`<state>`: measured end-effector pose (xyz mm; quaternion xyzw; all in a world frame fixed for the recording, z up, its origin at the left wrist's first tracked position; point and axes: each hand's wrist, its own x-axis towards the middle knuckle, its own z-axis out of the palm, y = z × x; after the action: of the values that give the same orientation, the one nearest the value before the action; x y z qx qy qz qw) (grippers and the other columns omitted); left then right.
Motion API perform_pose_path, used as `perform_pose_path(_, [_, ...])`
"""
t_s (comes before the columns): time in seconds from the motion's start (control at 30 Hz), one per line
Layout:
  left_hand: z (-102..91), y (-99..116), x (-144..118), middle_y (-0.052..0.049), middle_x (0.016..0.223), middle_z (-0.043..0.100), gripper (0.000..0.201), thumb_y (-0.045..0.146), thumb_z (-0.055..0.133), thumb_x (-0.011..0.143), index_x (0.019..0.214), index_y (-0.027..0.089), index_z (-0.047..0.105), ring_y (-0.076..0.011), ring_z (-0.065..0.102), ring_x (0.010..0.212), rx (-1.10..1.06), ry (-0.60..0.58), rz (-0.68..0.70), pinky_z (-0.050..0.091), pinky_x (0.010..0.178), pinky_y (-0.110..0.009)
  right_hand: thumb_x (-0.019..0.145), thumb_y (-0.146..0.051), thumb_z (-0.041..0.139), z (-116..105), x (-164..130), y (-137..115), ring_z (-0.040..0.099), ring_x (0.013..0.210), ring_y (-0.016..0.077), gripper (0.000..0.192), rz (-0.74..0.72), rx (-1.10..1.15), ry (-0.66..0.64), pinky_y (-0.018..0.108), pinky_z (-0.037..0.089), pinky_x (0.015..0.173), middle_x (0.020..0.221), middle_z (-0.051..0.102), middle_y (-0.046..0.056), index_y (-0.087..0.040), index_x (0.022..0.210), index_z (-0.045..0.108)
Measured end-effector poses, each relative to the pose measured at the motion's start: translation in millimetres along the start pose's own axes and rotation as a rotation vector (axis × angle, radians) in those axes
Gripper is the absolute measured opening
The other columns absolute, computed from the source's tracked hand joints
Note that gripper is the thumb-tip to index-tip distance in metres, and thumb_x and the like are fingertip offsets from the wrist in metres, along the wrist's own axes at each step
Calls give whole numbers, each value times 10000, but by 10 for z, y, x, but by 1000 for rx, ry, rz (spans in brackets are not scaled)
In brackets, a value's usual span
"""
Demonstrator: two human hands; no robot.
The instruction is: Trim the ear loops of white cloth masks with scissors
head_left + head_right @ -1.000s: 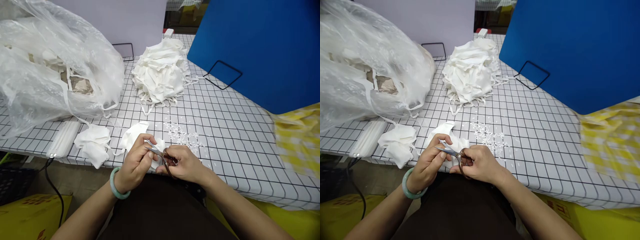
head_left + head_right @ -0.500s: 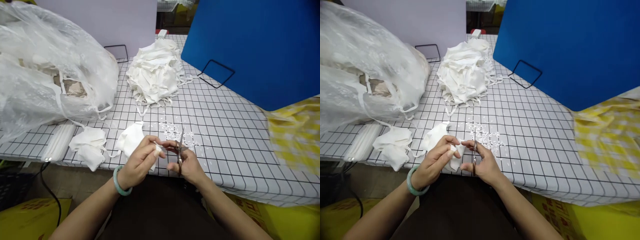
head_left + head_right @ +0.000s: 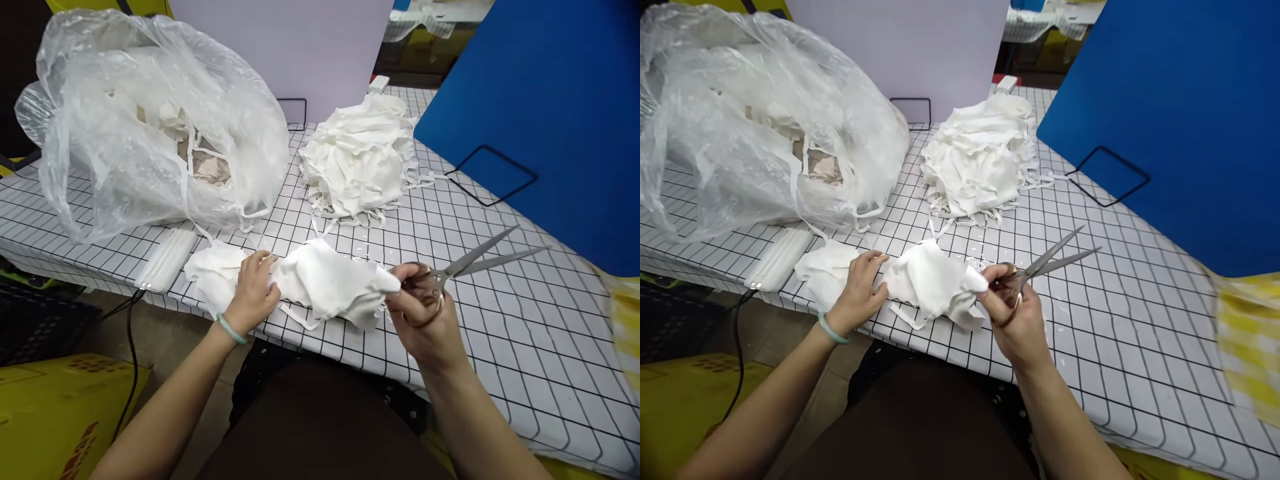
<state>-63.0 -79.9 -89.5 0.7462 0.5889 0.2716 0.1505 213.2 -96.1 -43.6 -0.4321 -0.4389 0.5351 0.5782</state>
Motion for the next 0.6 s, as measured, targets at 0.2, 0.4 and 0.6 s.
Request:
perform_pose_path(0.2, [258,218,885,-96,1367,502,578,-99,423,736,1174,221,625,-288,374,1363,-22,-223,288,293,1167,-560,792,-328,777,163,-247,62,550,623,147,200,205,-123,-429,282,473,578,725,594,2,-205,802,619])
perform_pose_path(0.4, [272,227,1268,-87,886,645,140,43,547,781,757,166,611,-244,582,919,-51,-552,325,492,862,-391,810,-412,758,27,-404,93,639,772,187,257,366,-311,-562,314,535,714,853,680,44,-190,886,652])
perform_pose_path(0.6, [315,266,1167,-42,791,606,101,91,605,753,795,175,567,-200,546,735,-101,-498,213,461,719,-330,775,-534,779,139,-78,336,672,951,241,434,245,-288,-112,400,546,874,1039,707,93,-199,1007,631])
